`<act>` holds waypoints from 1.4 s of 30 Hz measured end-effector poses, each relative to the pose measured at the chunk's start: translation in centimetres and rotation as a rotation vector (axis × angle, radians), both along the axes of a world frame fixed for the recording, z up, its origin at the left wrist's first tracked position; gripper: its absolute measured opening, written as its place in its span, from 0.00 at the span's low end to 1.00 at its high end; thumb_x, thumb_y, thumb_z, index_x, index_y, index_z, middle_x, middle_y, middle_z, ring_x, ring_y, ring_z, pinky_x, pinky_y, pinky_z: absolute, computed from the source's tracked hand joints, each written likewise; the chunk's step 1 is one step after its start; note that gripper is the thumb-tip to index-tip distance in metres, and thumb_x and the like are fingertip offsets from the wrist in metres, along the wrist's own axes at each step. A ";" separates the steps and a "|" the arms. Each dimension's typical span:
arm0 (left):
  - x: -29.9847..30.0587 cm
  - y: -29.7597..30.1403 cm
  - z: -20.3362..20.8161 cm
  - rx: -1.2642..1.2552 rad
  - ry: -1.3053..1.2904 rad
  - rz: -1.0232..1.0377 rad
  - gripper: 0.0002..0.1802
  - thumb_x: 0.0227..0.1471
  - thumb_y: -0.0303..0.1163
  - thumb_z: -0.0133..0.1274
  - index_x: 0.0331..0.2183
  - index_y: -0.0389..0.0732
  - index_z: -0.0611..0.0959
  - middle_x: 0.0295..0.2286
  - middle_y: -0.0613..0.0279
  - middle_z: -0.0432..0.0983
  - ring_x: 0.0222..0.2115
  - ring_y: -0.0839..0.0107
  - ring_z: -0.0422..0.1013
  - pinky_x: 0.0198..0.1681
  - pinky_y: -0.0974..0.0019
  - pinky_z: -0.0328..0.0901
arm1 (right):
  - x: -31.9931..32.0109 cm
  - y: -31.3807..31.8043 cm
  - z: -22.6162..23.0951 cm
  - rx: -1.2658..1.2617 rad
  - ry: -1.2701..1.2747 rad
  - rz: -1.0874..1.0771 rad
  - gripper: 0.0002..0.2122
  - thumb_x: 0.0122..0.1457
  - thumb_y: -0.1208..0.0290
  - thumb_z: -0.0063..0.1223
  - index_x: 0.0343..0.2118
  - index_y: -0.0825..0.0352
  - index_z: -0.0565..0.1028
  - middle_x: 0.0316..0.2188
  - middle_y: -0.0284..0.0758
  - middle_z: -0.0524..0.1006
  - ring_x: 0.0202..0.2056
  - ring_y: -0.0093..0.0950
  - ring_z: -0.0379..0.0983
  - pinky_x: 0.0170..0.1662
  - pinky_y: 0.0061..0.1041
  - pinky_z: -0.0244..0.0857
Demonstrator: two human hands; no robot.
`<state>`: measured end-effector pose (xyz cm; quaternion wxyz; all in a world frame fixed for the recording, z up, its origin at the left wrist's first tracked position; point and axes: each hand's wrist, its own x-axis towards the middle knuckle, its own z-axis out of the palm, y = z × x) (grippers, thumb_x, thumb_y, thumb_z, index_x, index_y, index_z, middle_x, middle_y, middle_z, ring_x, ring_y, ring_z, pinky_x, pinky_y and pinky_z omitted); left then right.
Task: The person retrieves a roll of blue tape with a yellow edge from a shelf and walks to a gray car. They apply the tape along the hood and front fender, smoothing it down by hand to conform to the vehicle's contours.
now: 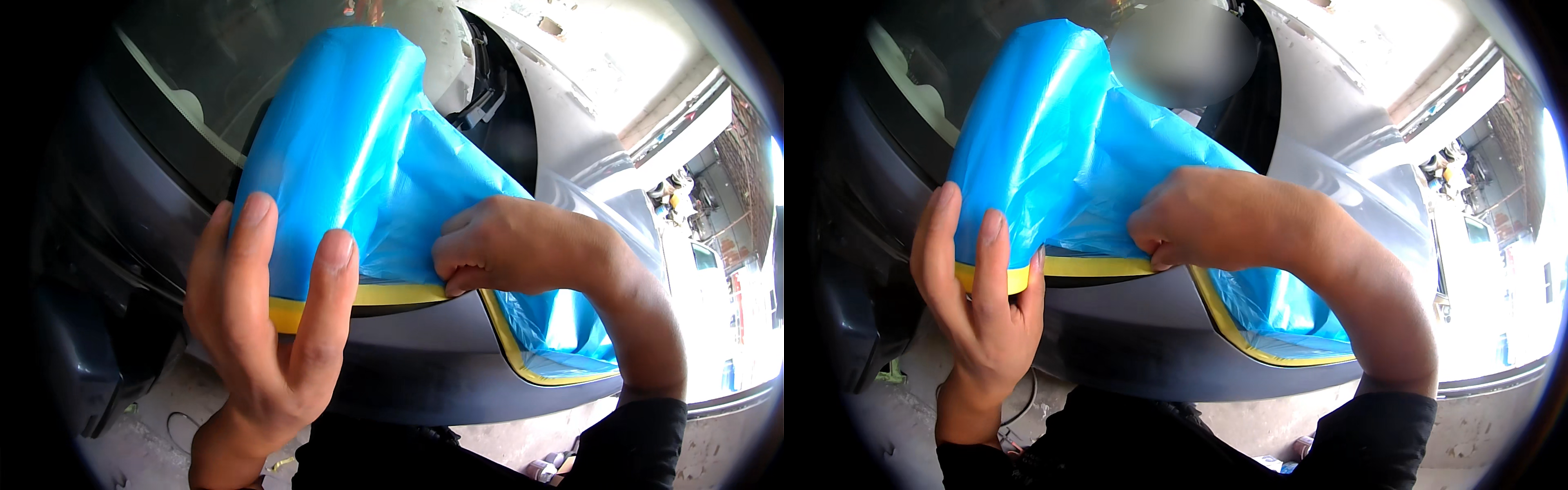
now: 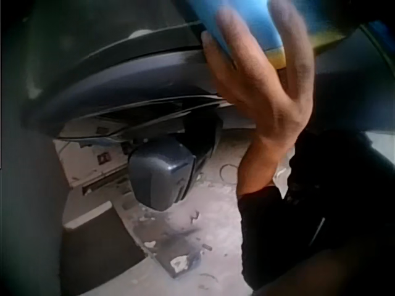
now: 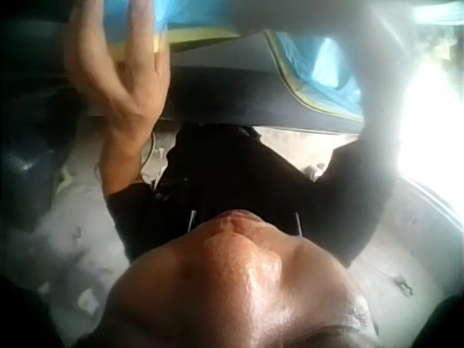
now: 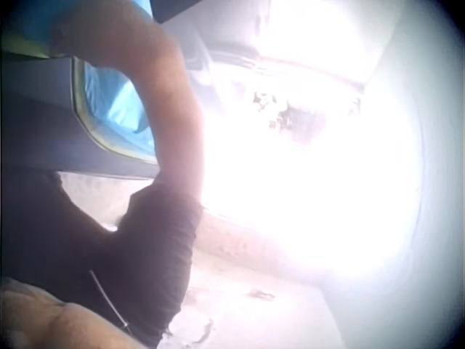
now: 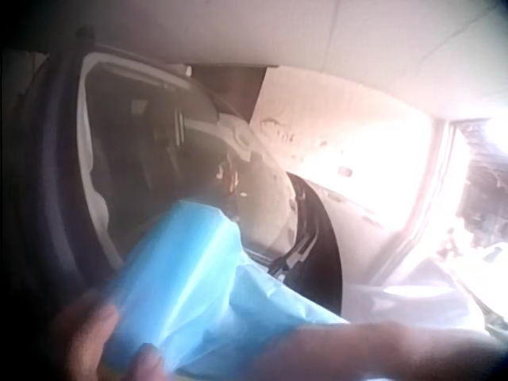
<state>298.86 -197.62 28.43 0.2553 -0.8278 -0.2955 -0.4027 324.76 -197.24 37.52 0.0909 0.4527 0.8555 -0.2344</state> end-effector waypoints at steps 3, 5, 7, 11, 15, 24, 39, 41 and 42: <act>-0.1 -0.3 -0.5 0.018 0.001 0.006 0.42 0.47 0.20 0.67 0.61 0.42 0.67 0.60 0.39 0.56 0.58 0.40 0.61 0.55 0.46 0.68 | 0.0 0.5 0.0 -0.030 -0.001 0.018 0.10 0.60 0.63 0.62 0.34 0.66 0.81 0.32 0.35 0.82 0.35 0.32 0.80 0.40 0.32 0.73; -0.3 -0.7 -0.5 0.039 0.010 0.023 0.42 0.47 0.20 0.67 0.61 0.42 0.67 0.60 0.39 0.55 0.58 0.40 0.61 0.55 0.46 0.68 | -0.1 0.7 0.1 -0.040 -0.027 0.012 0.11 0.60 0.62 0.62 0.34 0.66 0.82 0.32 0.36 0.82 0.34 0.31 0.80 0.39 0.31 0.73; -0.1 -0.9 -0.8 0.055 0.011 0.031 0.42 0.47 0.20 0.67 0.61 0.43 0.67 0.60 0.39 0.55 0.58 0.39 0.61 0.54 0.47 0.68 | 0.0 0.8 0.0 -0.042 -0.040 0.003 0.11 0.60 0.61 0.62 0.35 0.66 0.82 0.31 0.36 0.82 0.33 0.31 0.80 0.37 0.30 0.73; -0.1 -1.2 -1.3 0.067 0.007 0.045 0.42 0.47 0.21 0.67 0.61 0.43 0.66 0.60 0.40 0.56 0.58 0.39 0.61 0.53 0.46 0.69 | 0.2 0.8 -0.3 -0.036 -0.028 0.011 0.12 0.60 0.60 0.62 0.36 0.66 0.83 0.31 0.37 0.83 0.31 0.30 0.80 0.36 0.29 0.73; 0.0 -1.6 -1.3 0.070 0.001 0.066 0.41 0.47 0.21 0.67 0.61 0.43 0.67 0.60 0.40 0.56 0.58 0.39 0.61 0.53 0.46 0.69 | -0.3 0.9 -0.4 -0.044 -0.051 -0.009 0.13 0.61 0.59 0.61 0.37 0.65 0.83 0.32 0.36 0.83 0.32 0.31 0.80 0.36 0.30 0.73; 0.4 -1.8 -1.3 0.120 -0.001 0.103 0.37 0.48 0.22 0.67 0.59 0.41 0.72 0.59 0.40 0.59 0.56 0.40 0.63 0.53 0.47 0.67 | -1.0 0.3 -1.2 0.075 -0.006 -0.009 0.14 0.60 0.59 0.62 0.29 0.66 0.81 0.26 0.34 0.79 0.31 0.32 0.76 0.36 0.33 0.67; 0.9 -2.1 -1.1 0.108 -0.027 0.119 0.40 0.43 0.20 0.68 0.59 0.42 0.74 0.58 0.43 0.60 0.56 0.43 0.63 0.56 0.48 0.64 | -5.3 -0.2 -0.7 0.177 -0.085 0.027 0.15 0.61 0.55 0.58 0.35 0.64 0.84 0.29 0.39 0.83 0.35 0.39 0.80 0.39 0.37 0.73; 1.0 -2.2 -1.0 0.102 -0.022 0.129 0.40 0.43 0.20 0.68 0.59 0.43 0.74 0.59 0.43 0.60 0.56 0.43 0.63 0.56 0.48 0.64 | -5.7 -0.3 -1.0 0.204 -0.050 0.024 0.15 0.61 0.55 0.58 0.35 0.65 0.84 0.29 0.39 0.82 0.34 0.39 0.80 0.38 0.37 0.73; 0.9 -2.2 -1.0 0.099 -0.019 0.139 0.40 0.43 0.19 0.68 0.59 0.43 0.74 0.59 0.43 0.60 0.56 0.43 0.63 0.56 0.48 0.63 | -5.9 -0.2 -1.2 0.217 -0.032 0.027 0.15 0.61 0.56 0.58 0.34 0.65 0.84 0.28 0.40 0.82 0.33 0.40 0.80 0.38 0.36 0.73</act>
